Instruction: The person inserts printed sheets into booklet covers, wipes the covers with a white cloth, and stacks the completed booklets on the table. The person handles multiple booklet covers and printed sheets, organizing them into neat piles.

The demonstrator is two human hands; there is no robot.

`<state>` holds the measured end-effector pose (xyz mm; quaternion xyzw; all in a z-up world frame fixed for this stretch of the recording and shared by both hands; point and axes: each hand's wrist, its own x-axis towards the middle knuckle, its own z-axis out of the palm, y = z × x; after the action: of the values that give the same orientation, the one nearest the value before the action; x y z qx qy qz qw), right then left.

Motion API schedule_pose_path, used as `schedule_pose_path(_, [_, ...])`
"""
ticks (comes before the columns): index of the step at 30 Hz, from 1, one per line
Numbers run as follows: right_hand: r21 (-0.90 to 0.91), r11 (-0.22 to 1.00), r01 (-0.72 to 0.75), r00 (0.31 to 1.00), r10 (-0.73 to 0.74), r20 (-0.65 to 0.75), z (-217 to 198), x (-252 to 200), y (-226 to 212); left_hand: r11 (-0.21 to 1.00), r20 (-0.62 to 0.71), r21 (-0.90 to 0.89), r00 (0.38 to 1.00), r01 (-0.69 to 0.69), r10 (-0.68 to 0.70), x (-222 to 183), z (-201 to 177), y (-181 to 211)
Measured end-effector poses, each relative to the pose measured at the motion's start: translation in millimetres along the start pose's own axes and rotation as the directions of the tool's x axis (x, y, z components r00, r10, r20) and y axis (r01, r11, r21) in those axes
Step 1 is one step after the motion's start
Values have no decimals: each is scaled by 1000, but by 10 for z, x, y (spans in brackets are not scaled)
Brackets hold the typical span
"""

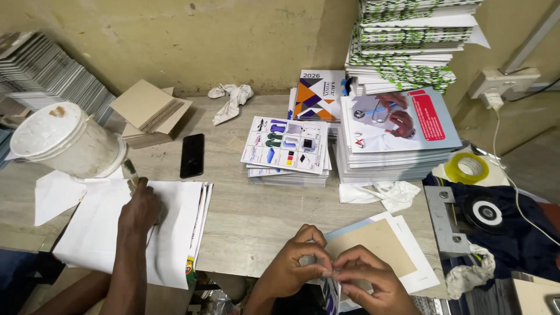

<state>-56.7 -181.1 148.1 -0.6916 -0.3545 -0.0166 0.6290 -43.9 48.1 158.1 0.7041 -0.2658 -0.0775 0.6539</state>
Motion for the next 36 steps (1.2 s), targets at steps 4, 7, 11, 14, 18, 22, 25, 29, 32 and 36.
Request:
schedule_pose_path(4, [-46, 999, -8, 996, 4, -88, 14, -158, -57, 994, -61, -98, 996, 58, -64, -9, 208, -80])
schedule_pose_path(7, [-81, 995, -53, 989, 41, -140, 33, -275, -70, 981, -107, -182, 991, 63, -84, -17, 321, -122])
schedule_pose_path(11, [-2, 991, -135, 970, 131, -205, 45, -291, -126, 964, -109, -245, 985, 103, -133, -30, 426, -143])
schedule_pose_path(14, [12, 991, -133, 977, 133, -170, 7, -299, -140, 957, -131, -272, 982, 95, -135, -42, 483, -185])
schedule_pose_path(18, [-36, 999, -33, 991, 29, -130, -18, -335, -66, 950, -144, -292, 977, 111, -158, -57, 536, -190])
schedule_pose_path(22, [-59, 997, -55, 983, 43, -176, -8, -358, -88, 932, -185, -300, 947, 201, -264, -69, 580, -178])
schedule_pose_path(25, [-12, 994, -107, 976, 103, -189, -8, -370, -133, 894, -191, -374, 923, 246, -334, -76, 624, -166])
schedule_pose_path(29, [26, 992, -121, 968, 124, -218, -40, -366, -130, 858, -154, -436, 916, 273, -370, -57, 666, -80])
schedule_pose_path(32, [4, 996, -85, 970, 83, -227, -92, -392, -77, 841, -143, -466, 915, 275, -378, -70, 693, -73])
schedule_pose_path(36, [45, 997, -57, 974, 65, -217, -133, -432, -30, 830, -101, -471, 917, 298, -386, -109, 722, -81])
